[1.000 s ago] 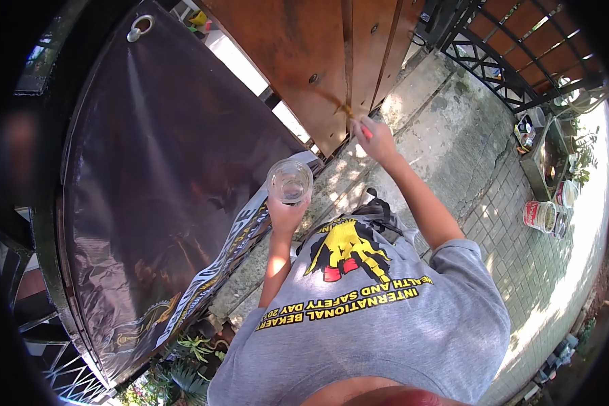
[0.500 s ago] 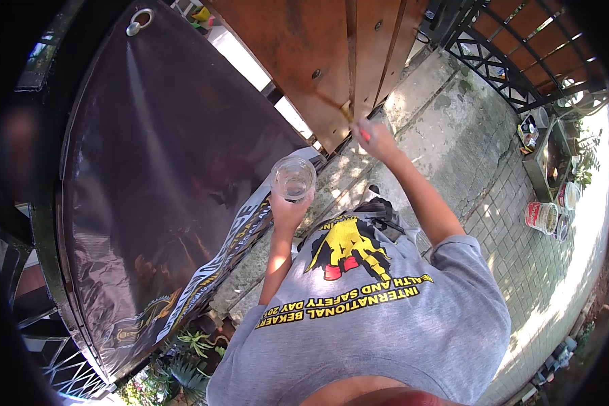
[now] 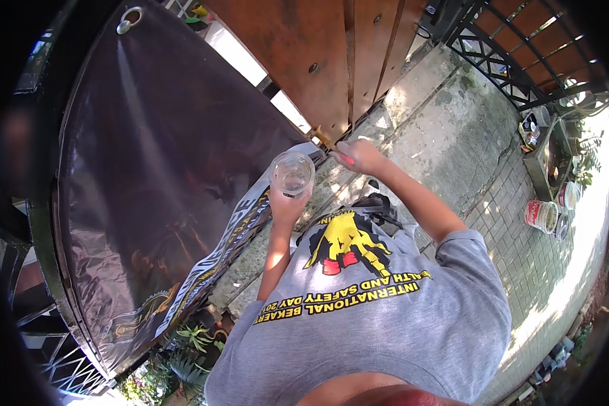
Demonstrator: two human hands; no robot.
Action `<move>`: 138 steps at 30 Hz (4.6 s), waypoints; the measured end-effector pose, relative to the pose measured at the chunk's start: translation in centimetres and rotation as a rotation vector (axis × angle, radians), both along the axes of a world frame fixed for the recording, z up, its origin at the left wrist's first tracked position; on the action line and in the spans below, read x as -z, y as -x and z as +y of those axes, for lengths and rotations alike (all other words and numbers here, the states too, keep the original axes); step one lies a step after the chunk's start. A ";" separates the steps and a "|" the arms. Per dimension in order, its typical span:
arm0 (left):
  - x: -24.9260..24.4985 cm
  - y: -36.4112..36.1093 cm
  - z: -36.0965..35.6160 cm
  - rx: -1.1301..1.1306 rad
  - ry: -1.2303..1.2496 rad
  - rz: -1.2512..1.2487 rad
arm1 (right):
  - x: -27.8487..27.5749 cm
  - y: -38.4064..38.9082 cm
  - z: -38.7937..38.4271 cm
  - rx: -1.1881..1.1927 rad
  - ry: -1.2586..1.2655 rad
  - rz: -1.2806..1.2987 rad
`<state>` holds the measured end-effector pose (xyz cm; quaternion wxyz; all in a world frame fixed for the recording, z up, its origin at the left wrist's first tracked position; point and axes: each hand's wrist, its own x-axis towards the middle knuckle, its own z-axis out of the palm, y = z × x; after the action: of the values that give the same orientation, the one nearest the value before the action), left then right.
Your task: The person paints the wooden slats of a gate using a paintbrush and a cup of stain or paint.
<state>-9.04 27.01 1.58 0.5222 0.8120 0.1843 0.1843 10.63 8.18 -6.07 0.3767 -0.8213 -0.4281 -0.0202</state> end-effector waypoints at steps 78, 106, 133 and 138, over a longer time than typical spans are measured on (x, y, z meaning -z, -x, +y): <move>0.4 0.6 -0.6 -0.038 0.059 -0.010 | 4.7 -1.4 -3.8 0.530 -0.041 0.541; 1.0 0.4 0.0 0.001 0.009 0.057 | 1.3 3.0 -1.7 0.438 -0.020 0.390; 0.7 -1.9 -1.0 0.095 -0.015 0.035 | 0.2 0.9 2.6 0.558 -0.853 1.245; 1.5 -1.5 -1.3 0.094 0.000 0.034 | 0.4 0.3 0.5 0.613 -0.998 1.185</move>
<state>-7.56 25.70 0.11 0.5271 0.8228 0.1548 0.1455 10.31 8.71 -6.46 0.8372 -0.5126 0.1428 0.1263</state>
